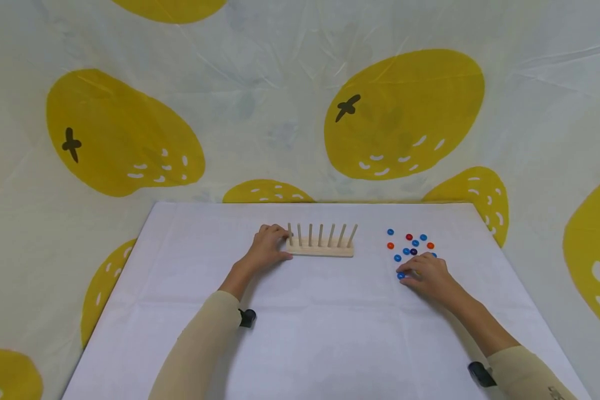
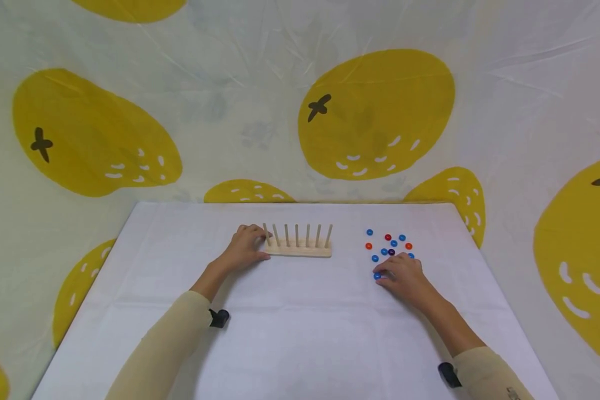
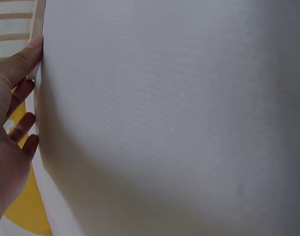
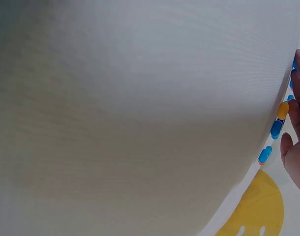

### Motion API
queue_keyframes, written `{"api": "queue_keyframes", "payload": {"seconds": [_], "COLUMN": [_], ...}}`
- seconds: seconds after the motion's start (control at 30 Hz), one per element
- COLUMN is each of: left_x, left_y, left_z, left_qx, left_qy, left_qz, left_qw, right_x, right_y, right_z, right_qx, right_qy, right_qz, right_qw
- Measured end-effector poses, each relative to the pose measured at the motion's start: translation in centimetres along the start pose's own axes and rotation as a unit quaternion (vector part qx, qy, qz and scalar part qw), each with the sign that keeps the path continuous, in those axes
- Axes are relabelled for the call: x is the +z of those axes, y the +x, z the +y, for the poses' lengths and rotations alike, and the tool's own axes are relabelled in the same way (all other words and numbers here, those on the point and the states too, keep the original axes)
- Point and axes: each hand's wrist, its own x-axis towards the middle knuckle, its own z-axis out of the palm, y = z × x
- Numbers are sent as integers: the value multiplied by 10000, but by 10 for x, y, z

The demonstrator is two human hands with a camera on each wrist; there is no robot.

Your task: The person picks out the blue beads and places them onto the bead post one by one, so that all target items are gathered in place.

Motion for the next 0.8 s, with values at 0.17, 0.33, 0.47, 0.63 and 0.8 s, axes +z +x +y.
{"api": "queue_keyframes", "payload": {"seconds": [0.17,0.33,0.47,0.63,0.8], "left_x": [0,0,2,4,4], "left_y": [0,-1,0,0,1], "left_z": [0,-1,-2,-3,-2], "left_qx": [-28,-32,-25,-27,-87], "left_qy": [-54,-152,-169,-162,-154], "left_qz": [28,91,81,64,68], "left_qw": [10000,9998,9998,9998,9998], "right_x": [0,-1,-2,-5,-10], "right_y": [1,1,2,3,10], "right_z": [0,-3,-6,-10,-14], "right_qx": [75,59,47,98,-134], "right_qy": [24,28,-23,61,352], "right_qz": [-67,6,53,97,272], "right_qw": [9999,10000,10000,9999,9989]}}
